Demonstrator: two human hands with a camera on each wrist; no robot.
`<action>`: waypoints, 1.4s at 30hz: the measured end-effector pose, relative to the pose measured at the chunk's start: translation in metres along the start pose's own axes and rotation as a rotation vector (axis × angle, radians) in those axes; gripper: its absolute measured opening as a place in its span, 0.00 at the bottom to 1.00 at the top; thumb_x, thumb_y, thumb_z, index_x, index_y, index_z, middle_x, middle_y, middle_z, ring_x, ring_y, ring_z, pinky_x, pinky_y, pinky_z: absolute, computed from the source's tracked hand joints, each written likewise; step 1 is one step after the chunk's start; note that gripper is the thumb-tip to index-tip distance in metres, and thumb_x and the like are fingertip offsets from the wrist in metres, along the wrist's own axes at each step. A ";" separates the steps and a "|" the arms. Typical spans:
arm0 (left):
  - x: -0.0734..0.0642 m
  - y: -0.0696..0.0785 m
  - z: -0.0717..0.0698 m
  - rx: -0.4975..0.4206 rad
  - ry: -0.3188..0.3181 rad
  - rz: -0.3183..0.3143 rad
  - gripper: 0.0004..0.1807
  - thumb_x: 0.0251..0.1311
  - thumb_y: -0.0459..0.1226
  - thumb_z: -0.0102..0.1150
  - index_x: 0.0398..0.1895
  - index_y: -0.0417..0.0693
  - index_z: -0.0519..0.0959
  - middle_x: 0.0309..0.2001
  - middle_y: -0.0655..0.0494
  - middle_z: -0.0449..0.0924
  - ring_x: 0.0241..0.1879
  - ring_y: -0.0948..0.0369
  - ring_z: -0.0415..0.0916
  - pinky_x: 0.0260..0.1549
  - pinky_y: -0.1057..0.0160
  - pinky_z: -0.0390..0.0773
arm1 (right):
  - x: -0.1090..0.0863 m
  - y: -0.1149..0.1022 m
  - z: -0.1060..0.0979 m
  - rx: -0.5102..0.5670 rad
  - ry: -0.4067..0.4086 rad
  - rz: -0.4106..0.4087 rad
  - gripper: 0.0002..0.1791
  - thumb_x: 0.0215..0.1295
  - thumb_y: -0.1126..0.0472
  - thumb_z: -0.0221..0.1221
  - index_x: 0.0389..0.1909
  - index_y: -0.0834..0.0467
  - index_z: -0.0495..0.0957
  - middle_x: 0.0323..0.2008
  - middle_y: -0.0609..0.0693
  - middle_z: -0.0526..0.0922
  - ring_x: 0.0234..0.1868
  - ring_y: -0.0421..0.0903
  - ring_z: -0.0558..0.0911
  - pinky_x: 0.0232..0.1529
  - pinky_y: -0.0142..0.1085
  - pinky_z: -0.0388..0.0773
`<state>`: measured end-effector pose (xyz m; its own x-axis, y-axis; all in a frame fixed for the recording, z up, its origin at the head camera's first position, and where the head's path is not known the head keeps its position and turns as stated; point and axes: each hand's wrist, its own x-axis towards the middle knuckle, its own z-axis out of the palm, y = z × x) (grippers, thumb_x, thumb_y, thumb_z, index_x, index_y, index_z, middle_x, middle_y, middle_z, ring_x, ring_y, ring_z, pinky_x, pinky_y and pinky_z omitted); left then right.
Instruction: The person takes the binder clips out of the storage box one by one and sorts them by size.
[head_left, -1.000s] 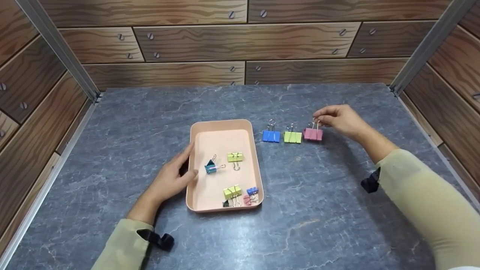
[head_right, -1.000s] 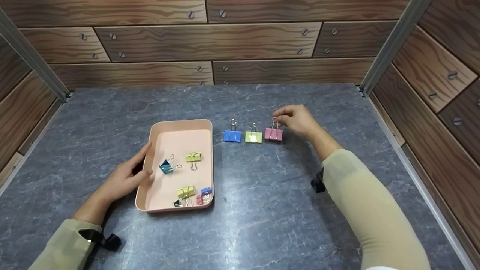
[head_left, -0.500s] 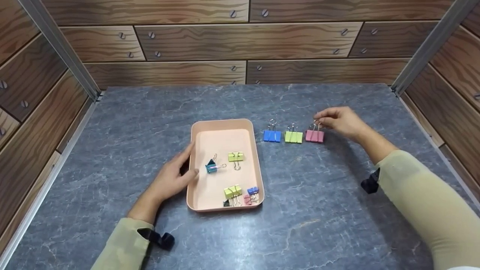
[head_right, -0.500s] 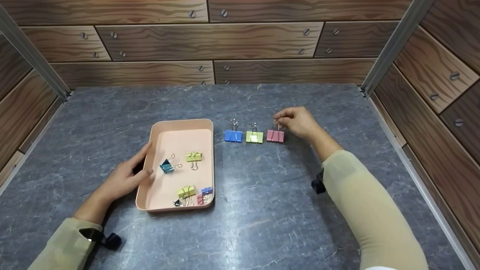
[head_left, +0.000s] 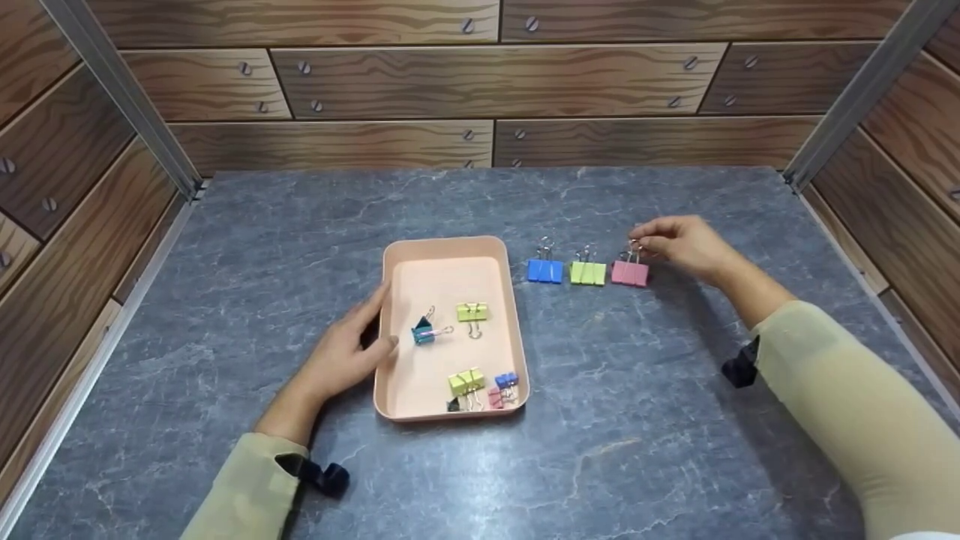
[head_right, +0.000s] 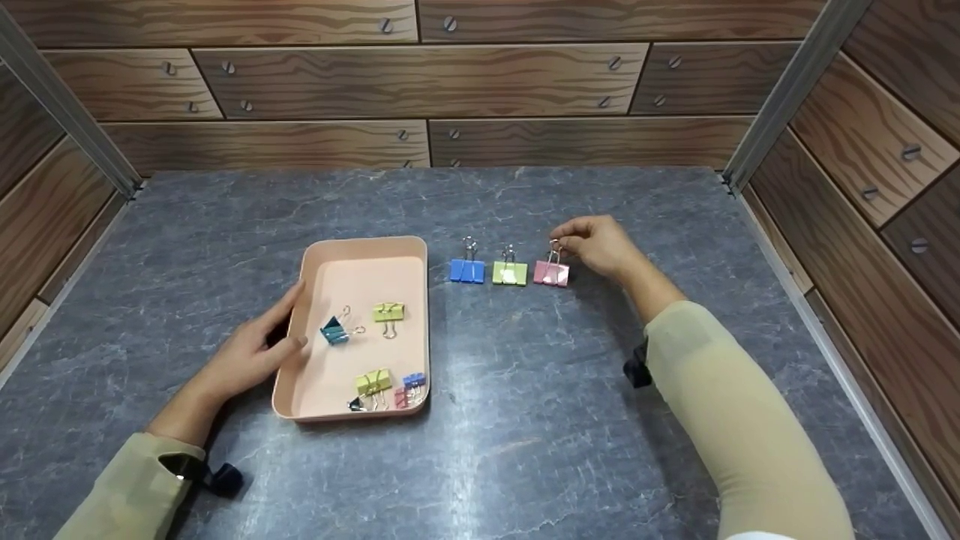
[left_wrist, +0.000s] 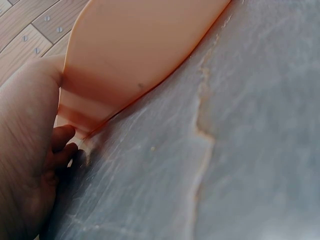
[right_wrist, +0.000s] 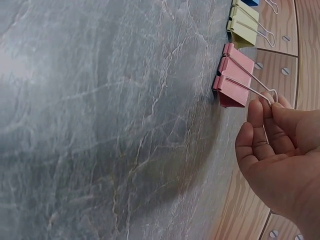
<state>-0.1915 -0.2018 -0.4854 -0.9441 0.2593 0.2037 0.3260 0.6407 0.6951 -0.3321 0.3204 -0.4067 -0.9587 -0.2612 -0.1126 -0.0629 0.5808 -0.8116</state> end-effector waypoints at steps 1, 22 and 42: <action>0.000 0.000 0.000 0.000 -0.002 -0.002 0.46 0.67 0.46 0.62 0.87 0.57 0.56 0.76 0.35 0.66 0.74 0.38 0.67 0.72 0.38 0.65 | 0.000 0.000 0.000 -0.004 -0.002 0.005 0.17 0.81 0.67 0.56 0.62 0.73 0.79 0.57 0.66 0.85 0.46 0.35 0.85 0.50 0.31 0.84; 0.000 0.002 -0.001 -0.030 -0.003 -0.003 0.45 0.67 0.45 0.62 0.86 0.57 0.56 0.78 0.39 0.65 0.75 0.42 0.65 0.74 0.41 0.65 | -0.010 -0.036 -0.014 0.007 0.232 -0.110 0.21 0.77 0.55 0.64 0.62 0.64 0.82 0.45 0.44 0.90 0.44 0.34 0.86 0.45 0.27 0.81; 0.000 0.004 -0.002 -0.014 -0.011 -0.025 0.46 0.67 0.47 0.61 0.87 0.59 0.55 0.78 0.37 0.65 0.75 0.38 0.63 0.74 0.38 0.63 | -0.017 -0.126 0.074 0.120 0.018 -0.368 0.16 0.73 0.61 0.68 0.56 0.63 0.86 0.50 0.56 0.89 0.47 0.45 0.87 0.50 0.33 0.84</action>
<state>-0.1901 -0.2008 -0.4819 -0.9514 0.2514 0.1781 0.3012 0.6372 0.7094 -0.2871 0.1951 -0.3448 -0.8829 -0.4210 0.2079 -0.3717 0.3562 -0.8573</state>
